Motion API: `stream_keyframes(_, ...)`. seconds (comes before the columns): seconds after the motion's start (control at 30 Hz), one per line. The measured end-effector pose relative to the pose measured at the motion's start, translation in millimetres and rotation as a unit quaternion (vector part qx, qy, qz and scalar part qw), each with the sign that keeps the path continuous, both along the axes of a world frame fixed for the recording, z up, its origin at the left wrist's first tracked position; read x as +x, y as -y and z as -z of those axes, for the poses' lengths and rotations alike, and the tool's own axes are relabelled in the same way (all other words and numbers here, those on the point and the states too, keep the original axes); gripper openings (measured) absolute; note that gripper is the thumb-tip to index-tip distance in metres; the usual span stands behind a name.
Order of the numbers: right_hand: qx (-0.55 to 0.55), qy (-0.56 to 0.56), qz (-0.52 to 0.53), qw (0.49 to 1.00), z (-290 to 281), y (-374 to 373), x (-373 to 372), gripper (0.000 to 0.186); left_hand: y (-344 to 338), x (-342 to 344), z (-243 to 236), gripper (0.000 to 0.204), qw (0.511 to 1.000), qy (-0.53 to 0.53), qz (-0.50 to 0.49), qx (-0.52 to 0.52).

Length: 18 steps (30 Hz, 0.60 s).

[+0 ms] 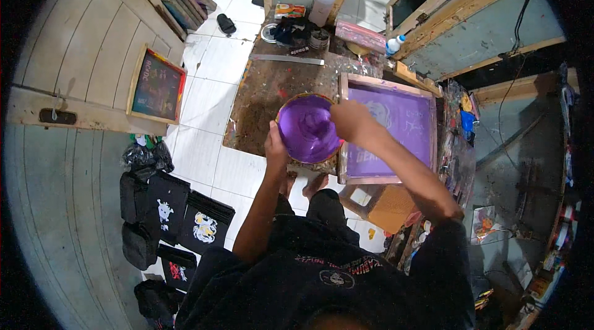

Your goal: The person stirs purple ink in a bowl with a stick, then moves the bowl and prepares a screen printing frame on a table.

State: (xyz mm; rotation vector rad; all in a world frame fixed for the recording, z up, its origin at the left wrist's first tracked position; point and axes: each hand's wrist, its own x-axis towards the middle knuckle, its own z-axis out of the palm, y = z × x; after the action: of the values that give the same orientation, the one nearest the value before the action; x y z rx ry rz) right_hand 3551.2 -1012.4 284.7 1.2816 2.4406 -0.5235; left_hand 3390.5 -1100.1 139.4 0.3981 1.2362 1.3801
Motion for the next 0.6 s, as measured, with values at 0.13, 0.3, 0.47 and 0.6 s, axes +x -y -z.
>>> stream_keyframes(0.13,-0.011,-0.012,-0.060,0.998,12.9,2.3,-5.1,0.013,-4.5,1.9,-4.5,0.060,1.000,-0.011,0.001,-0.022)
stream_keyframes(0.3,0.037,-0.024,-0.047,0.998,0.0,-7.0,-1.0,0.013,-0.9,-0.2,7.0,0.060,0.999,-0.045,-0.004,0.018)
stream_keyframes(0.47,-0.045,0.002,-0.108,0.993,26.6,-2.9,19.7,0.014,-4.7,-2.0,3.5,0.070,0.999,0.031,0.033,-0.008)
stream_keyframes(0.6,0.031,-0.037,-0.074,0.996,-3.9,-4.3,-8.0,0.016,-1.9,-0.4,29.6,0.061,0.999,-0.030,-0.017,-0.001)
